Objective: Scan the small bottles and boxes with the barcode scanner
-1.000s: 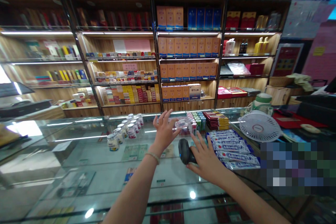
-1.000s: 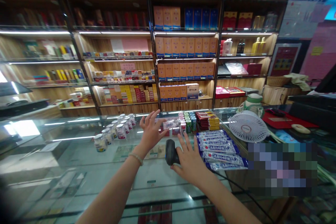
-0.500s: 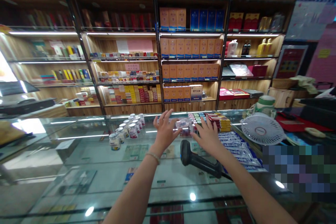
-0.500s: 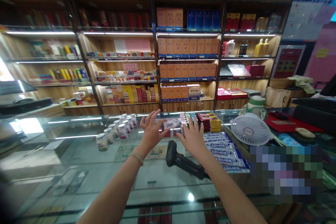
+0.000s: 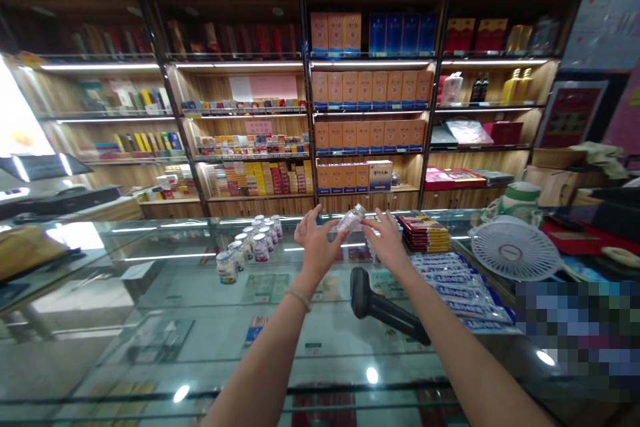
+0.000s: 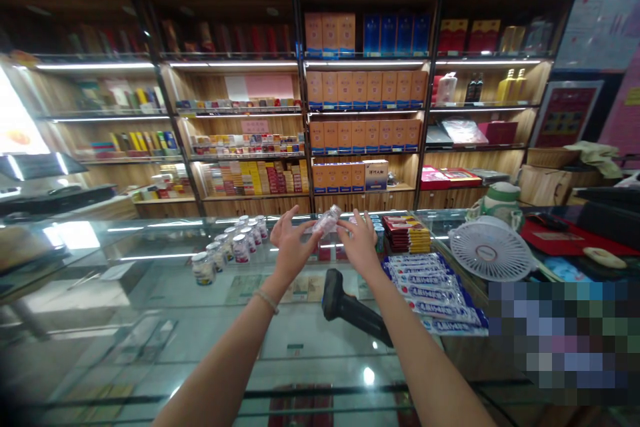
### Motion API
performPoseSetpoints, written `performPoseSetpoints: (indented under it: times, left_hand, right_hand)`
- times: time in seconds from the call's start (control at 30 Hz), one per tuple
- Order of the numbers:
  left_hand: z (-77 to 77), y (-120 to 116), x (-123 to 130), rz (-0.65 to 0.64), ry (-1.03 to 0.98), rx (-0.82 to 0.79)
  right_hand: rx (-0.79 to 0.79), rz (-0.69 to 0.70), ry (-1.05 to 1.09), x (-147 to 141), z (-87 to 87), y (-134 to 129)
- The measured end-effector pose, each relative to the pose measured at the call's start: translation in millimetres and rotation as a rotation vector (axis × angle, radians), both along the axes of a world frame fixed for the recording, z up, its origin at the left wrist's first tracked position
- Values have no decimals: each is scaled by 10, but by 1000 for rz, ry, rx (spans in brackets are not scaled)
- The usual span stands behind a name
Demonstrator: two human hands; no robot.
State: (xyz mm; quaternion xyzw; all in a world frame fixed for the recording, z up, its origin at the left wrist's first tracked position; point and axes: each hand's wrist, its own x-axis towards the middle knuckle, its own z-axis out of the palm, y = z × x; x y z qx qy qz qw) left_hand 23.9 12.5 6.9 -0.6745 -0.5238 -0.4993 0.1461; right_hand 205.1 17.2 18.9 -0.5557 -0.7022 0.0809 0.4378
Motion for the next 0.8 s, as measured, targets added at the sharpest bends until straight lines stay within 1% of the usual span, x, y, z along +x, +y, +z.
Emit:
performPoseSetpoints:
  times: [0.13,0.27,0.37,0.43,0.5,0.57,0.63,0.7,0.8]
  left_hand:
    - [-75,44,23,-68,44,-15]
    - [-110,78,45,-117,58,-46]
    - [-105,103,40,-163,44,-74]
    - [-98,114,40,-198,51,-112]
    - [-95,118,50,-199,73,-149]
    - [-99,119,65,-166,96,-169]
    - [-108,123,77,-144,106,-176]
    - [-115,127,83,-154,108,-182]
    - [-105,105,95,-160,95,-166]
  right_hand:
    - [56,-1,80,16,-90,21]
    - [78,30,130,24,-126,33]
    - [59,60,131,50,-127,31]
    - [18,110,137,78,-127,25]
    - [-30,183,167,111,-129,18]
    - [-68,252,208,139,-132,11]
    - [-81,284,237,152,-133,3]
    - [-73,276,251,146,-131,-6]
    - [-25,215,256,113,-131,-21]
